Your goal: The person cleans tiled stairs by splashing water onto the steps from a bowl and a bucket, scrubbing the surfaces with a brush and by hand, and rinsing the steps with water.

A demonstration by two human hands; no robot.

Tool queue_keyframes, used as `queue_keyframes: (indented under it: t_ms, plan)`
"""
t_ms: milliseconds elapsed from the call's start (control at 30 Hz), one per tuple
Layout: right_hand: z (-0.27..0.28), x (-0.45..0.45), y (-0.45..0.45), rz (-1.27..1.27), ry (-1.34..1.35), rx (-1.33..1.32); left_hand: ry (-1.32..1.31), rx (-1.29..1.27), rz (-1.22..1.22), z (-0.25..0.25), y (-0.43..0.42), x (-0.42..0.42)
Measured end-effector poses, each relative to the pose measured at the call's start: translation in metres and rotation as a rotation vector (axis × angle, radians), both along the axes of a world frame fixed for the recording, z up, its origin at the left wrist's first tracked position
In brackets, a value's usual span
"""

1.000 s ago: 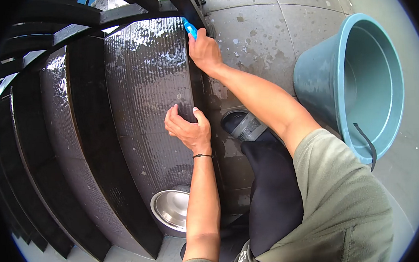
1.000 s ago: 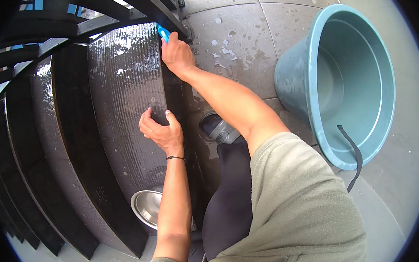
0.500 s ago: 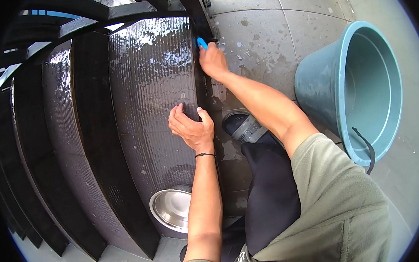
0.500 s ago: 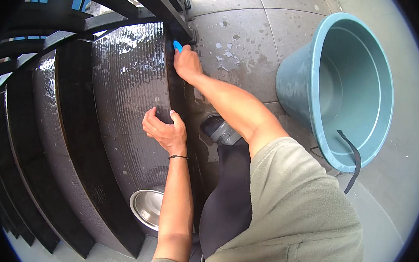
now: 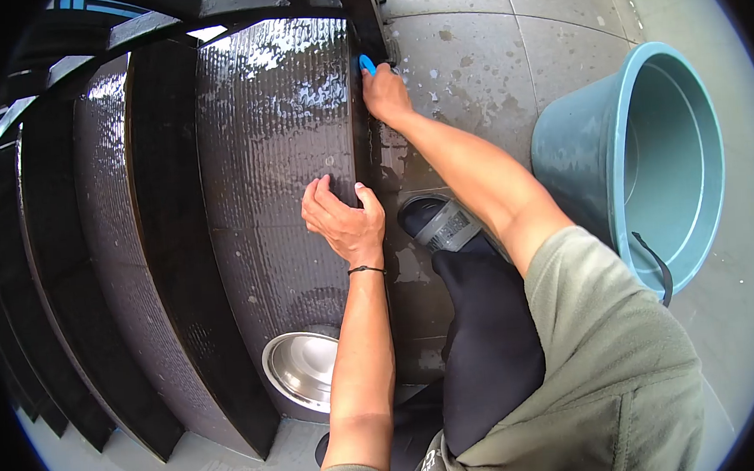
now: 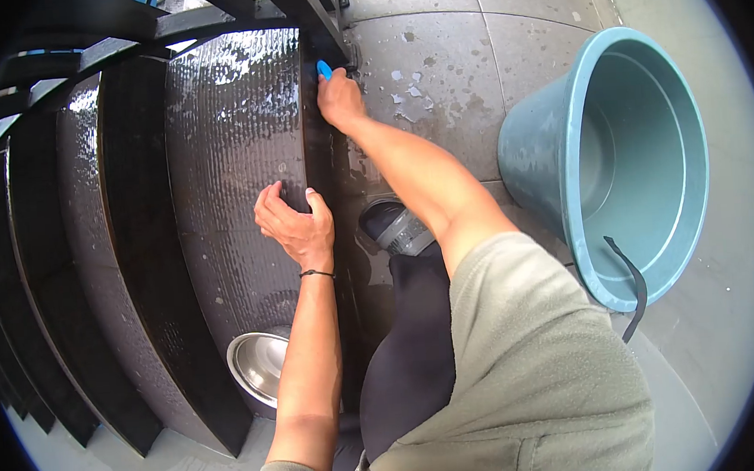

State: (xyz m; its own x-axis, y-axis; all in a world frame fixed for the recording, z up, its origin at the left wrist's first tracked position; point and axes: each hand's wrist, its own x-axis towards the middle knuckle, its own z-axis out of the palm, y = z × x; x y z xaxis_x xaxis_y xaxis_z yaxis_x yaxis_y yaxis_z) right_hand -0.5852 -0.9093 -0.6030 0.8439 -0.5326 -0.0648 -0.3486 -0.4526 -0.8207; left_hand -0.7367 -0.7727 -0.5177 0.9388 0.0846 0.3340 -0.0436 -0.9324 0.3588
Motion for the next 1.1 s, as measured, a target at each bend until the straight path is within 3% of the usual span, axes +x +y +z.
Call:
queue_keyframes:
  t_ms: [33, 133, 233, 400, 533, 633, 700, 800, 967, 1100]
  plan:
    - [-0.002, -0.001, 0.0, 0.009, 0.061, -0.012, 0.0, 0.001, 0.0, 0.0, 0.002, -0.001]
    - [0.032, -0.011, 0.004, 0.022, -0.246, 0.05, -0.016, -0.004, 0.003, -0.002, 0.002, -0.001]
    - [0.019, 0.005, 0.0, -0.015, -0.241, 0.006, -0.012, -0.001, 0.002, -0.001, 0.001, 0.0]
    - [-0.024, -0.01, -0.005, 0.089, 0.079, -0.074, 0.008, 0.006, 0.017, 0.001, -0.001, -0.002]
    - [0.019, -0.023, 0.01, 0.04, -0.237, 0.007, -0.01, 0.001, 0.018, 0.0, 0.0, 0.0]
    - [0.02, 0.008, 0.01, -0.057, -0.296, -0.021, -0.016, 0.001, 0.013, 0.0, 0.0, 0.0]
    - [0.014, 0.004, 0.002, -0.007, -0.207, -0.028, -0.022, 0.002, 0.015, 0.0, 0.001, 0.0]
    - [-0.034, -0.015, -0.016, 0.181, 0.15, -0.038, -0.029, -0.009, 0.026, 0.0, -0.001, -0.001]
    - [0.042, -0.039, 0.008, 0.044, -0.118, 0.124, -0.024, -0.003, 0.029, -0.001, 0.0, 0.0]
    - [0.017, -0.021, 0.007, 0.033, 0.128, 0.027, -0.016, 0.0, 0.027, 0.0, -0.001, -0.001]
